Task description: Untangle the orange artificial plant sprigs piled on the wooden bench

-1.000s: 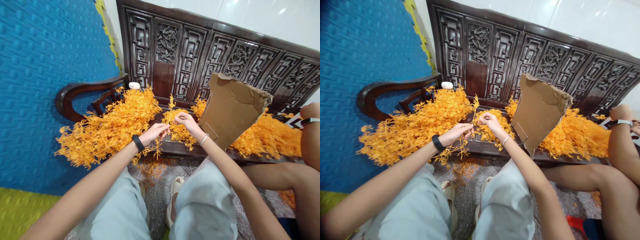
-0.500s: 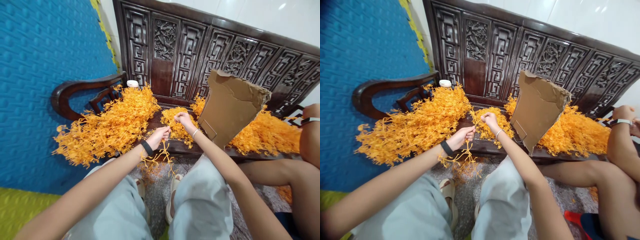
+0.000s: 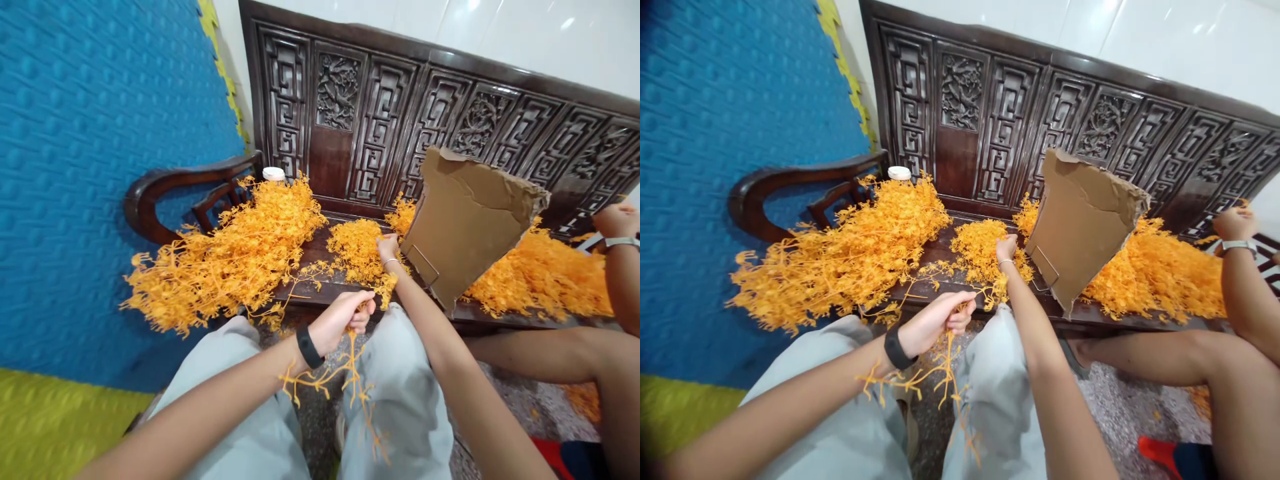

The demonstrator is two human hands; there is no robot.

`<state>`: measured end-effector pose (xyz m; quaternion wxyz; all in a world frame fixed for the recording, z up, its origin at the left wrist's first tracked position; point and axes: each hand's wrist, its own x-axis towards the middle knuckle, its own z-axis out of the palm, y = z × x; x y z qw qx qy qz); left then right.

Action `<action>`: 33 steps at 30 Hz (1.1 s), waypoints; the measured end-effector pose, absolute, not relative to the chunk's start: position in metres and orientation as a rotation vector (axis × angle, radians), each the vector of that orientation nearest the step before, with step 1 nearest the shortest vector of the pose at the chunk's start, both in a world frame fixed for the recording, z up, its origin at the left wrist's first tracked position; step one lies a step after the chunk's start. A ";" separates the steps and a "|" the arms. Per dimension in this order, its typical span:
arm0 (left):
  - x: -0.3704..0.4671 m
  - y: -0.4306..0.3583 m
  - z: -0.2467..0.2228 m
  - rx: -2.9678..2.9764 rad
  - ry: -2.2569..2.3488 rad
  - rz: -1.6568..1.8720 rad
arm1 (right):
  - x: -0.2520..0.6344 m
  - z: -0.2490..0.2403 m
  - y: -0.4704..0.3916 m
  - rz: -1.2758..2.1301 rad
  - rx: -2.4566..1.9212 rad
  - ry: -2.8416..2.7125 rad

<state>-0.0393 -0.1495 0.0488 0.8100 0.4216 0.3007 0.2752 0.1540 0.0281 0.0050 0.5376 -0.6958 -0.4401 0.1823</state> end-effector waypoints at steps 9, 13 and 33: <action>-0.035 -0.130 0.037 0.873 0.694 0.838 | 0.147 -0.014 0.040 0.617 -1.563 -1.007; -0.041 -0.113 0.048 0.927 0.609 0.910 | 0.137 -0.003 0.036 0.619 -1.431 -0.929; -0.108 -0.071 0.058 1.489 0.868 0.949 | 0.057 0.065 -0.062 1.567 -0.843 -1.380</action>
